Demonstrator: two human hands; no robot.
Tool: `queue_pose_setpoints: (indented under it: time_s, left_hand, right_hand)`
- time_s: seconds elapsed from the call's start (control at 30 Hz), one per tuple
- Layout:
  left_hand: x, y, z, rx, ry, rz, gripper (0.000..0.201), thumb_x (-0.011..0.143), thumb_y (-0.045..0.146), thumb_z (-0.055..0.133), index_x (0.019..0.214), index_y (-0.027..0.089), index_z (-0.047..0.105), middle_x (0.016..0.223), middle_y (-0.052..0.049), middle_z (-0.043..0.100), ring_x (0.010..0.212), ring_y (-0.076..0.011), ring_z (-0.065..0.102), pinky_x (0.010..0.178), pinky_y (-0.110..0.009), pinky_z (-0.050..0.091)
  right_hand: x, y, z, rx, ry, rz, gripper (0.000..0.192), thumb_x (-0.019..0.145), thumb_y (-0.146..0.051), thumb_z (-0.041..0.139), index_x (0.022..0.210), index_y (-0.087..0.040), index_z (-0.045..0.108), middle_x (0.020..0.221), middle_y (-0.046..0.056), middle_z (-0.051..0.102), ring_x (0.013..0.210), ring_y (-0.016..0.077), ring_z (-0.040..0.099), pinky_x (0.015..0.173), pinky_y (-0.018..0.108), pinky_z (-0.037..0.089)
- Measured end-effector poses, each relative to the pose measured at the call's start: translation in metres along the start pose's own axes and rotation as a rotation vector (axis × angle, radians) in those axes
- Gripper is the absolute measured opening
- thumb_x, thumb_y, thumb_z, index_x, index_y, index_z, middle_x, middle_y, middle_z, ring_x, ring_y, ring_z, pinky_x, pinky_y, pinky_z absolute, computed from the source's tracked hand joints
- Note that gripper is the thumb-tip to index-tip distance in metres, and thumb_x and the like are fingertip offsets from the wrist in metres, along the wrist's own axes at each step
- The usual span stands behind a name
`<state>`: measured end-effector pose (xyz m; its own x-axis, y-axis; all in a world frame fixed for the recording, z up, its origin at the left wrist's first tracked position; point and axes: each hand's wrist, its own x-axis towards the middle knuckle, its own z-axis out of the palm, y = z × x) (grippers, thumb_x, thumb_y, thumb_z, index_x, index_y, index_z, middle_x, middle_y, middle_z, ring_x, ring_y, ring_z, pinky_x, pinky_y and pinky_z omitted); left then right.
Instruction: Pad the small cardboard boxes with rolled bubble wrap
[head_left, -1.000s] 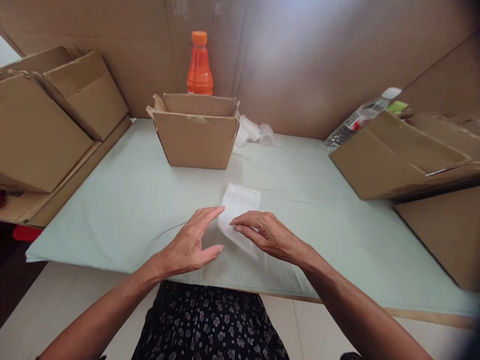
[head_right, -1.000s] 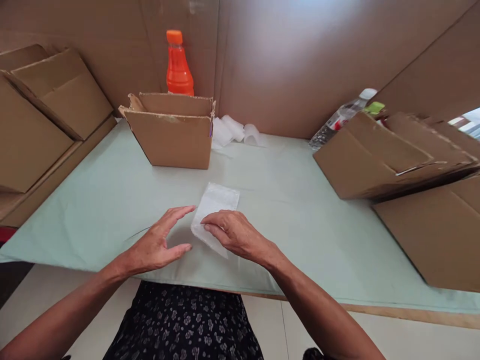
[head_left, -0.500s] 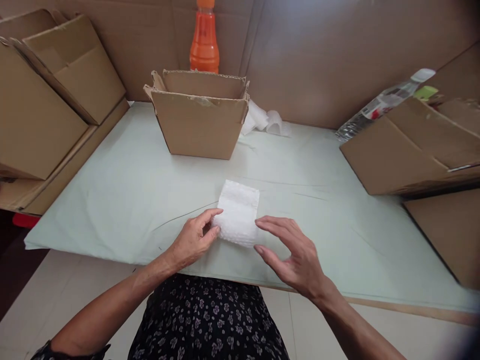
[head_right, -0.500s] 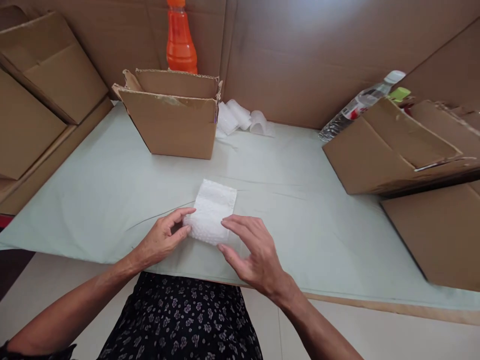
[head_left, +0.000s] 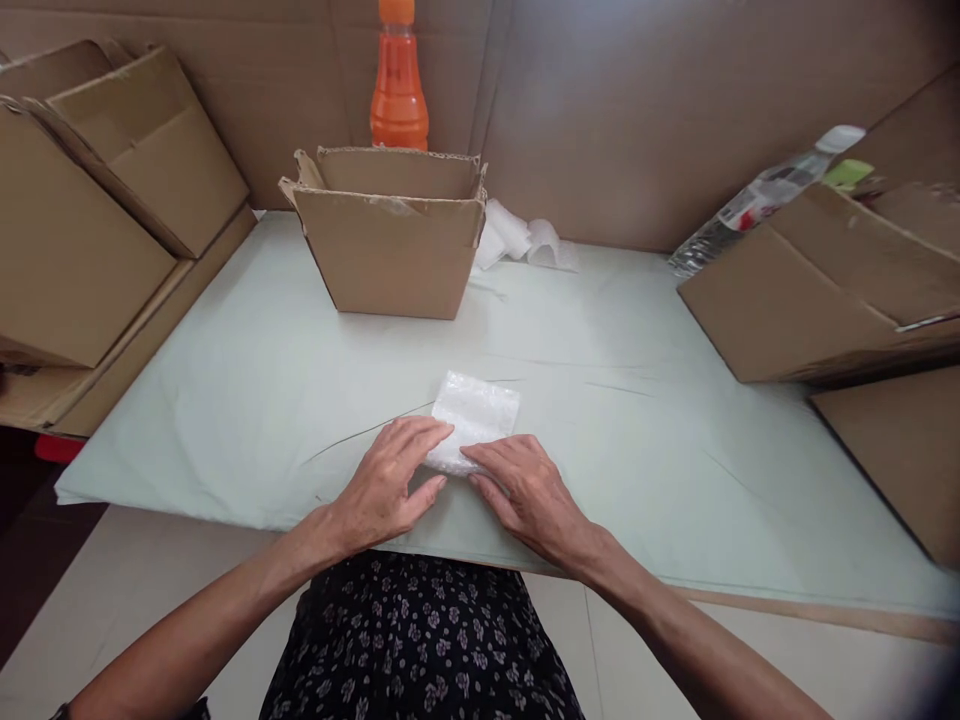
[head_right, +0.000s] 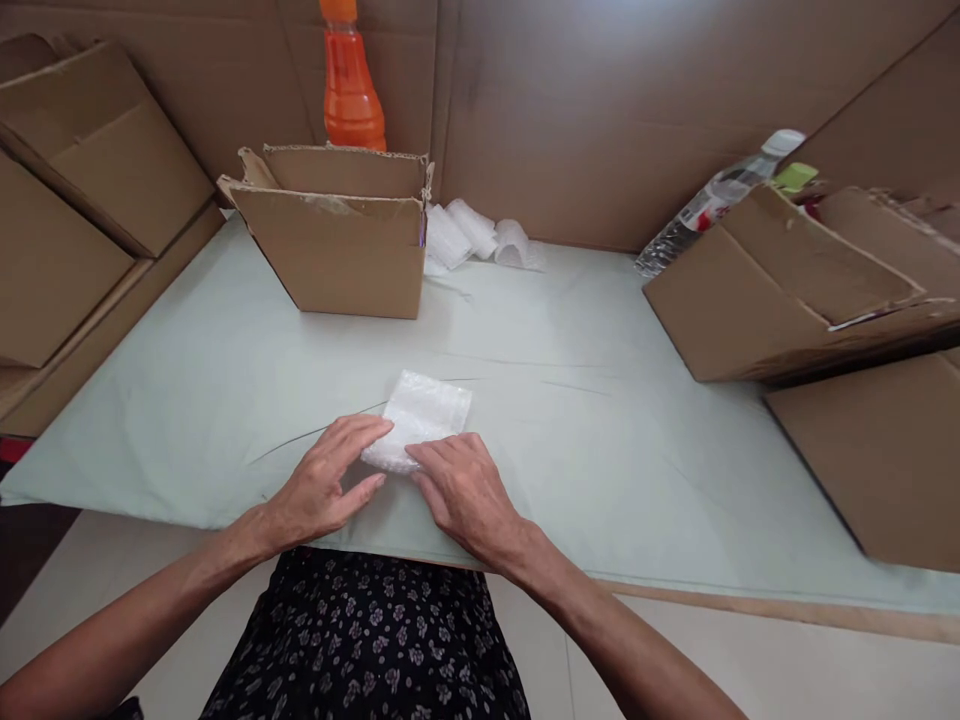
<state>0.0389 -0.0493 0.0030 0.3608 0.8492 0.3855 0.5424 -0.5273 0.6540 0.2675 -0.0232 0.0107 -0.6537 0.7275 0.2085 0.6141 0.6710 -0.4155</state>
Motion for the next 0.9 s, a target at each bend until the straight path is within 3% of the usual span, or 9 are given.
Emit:
queue_pose_setpoints:
  time_s: [0.1,0.17,0.27,0.43,0.57,0.63,0.73,0.83,0.9]
  left_hand:
    - [-0.006,0.005,-0.004,-0.041,-0.082,-0.021,0.047,0.095,0.014,0.053,0.142,0.023,0.049,0.109,-0.008,0.072,0.102,-0.0230,0.065,0.092,-0.043,0.054]
    - [-0.003,0.006,-0.004,-0.060,-0.109,-0.102,0.044,0.096,0.016,0.053,0.139,0.023,0.052,0.104,-0.007,0.073,0.094,-0.0220,0.067,0.088,-0.041,0.056]
    - [0.010,-0.001,-0.001,-0.043,-0.103,-0.180,0.041,0.094,0.020,0.054,0.135,0.020,0.057,0.110,-0.009,0.072,0.095,-0.0226,0.068,0.088,-0.041,0.056]
    - [0.021,-0.009,0.007,0.002,0.033,-0.266,0.041,0.092,0.026,0.057,0.133,0.022,0.058,0.118,-0.010,0.066,0.105,-0.0252,0.065,0.092,-0.043,0.055]
    - [0.005,-0.002,0.010,-0.314,0.178,-0.529,0.062,0.091,0.040,0.064,0.146,0.023,0.044,0.128,-0.014,0.061,0.110,-0.0255,0.064,0.090,-0.041,0.057]
    - [-0.003,0.002,0.011,-0.552,0.166,-0.622,0.073,0.089,0.041,0.066,0.151,0.021,0.034,0.133,-0.017,0.059,0.115,-0.0262,0.065,0.095,-0.041,0.056]
    - [-0.004,0.009,0.012,-0.774,0.121,-0.674,0.079,0.087,0.038,0.065,0.154,0.019,0.027,0.129,-0.015,0.063,0.115,-0.0257,0.066,0.100,-0.042,0.054]
    - [0.002,0.015,0.012,-0.778,0.118,-0.662,0.076,0.088,0.034,0.062,0.154,0.021,0.029,0.120,-0.012,0.066,0.107,-0.0239,0.068,0.095,-0.040,0.057]
    - [0.006,0.017,0.011,-0.751,0.104,-0.636,0.075,0.087,0.032,0.063,0.154,0.023,0.032,0.118,-0.011,0.065,0.102,-0.0230,0.068,0.092,-0.039,0.058]
  right_hand:
    - [-0.006,-0.004,-0.008,0.177,-0.074,0.057,0.029,0.101,-0.025,0.051,0.126,-0.024,0.064,0.107,0.005,0.077,0.093,0.0208,0.069,0.084,0.038,0.053]
    - [-0.010,-0.006,-0.012,0.138,-0.014,0.054,0.028,0.101,-0.030,0.052,0.125,-0.024,0.064,0.117,0.008,0.075,0.101,0.0235,0.068,0.087,0.041,0.052]
    - [-0.012,-0.009,-0.013,-0.075,0.148,-0.019,0.030,0.098,-0.034,0.057,0.124,-0.020,0.064,0.129,0.015,0.068,0.113,0.0305,0.063,0.091,0.047,0.049]
    - [-0.001,0.000,-0.003,-0.200,0.010,-0.060,0.031,0.096,-0.024,0.056,0.125,-0.020,0.065,0.124,0.015,0.070,0.107,0.0305,0.063,0.089,0.048,0.049]
    - [0.008,0.011,0.006,0.015,0.118,0.108,0.027,0.098,-0.025,0.054,0.120,-0.023,0.068,0.111,0.010,0.076,0.100,0.0268,0.068,0.087,0.044,0.052]
    - [0.008,0.010,0.007,0.185,0.149,0.178,0.026,0.097,-0.029,0.057,0.120,-0.024,0.068,0.110,0.008,0.076,0.098,0.0254,0.069,0.087,0.042,0.054]
    - [0.006,0.004,0.003,0.415,0.065,0.222,0.025,0.095,-0.034,0.060,0.116,-0.026,0.070,0.103,0.005,0.077,0.091,0.0226,0.071,0.082,0.039,0.057]
    - [0.006,0.005,-0.004,0.513,0.049,0.221,0.028,0.091,-0.038,0.066,0.116,-0.027,0.071,0.120,0.007,0.073,0.112,0.0260,0.068,0.096,0.045,0.055]
    - [0.009,0.010,-0.009,0.578,0.026,0.227,0.044,0.087,-0.041,0.071,0.128,-0.027,0.066,0.138,0.010,0.065,0.128,0.0289,0.061,0.105,0.048,0.051]
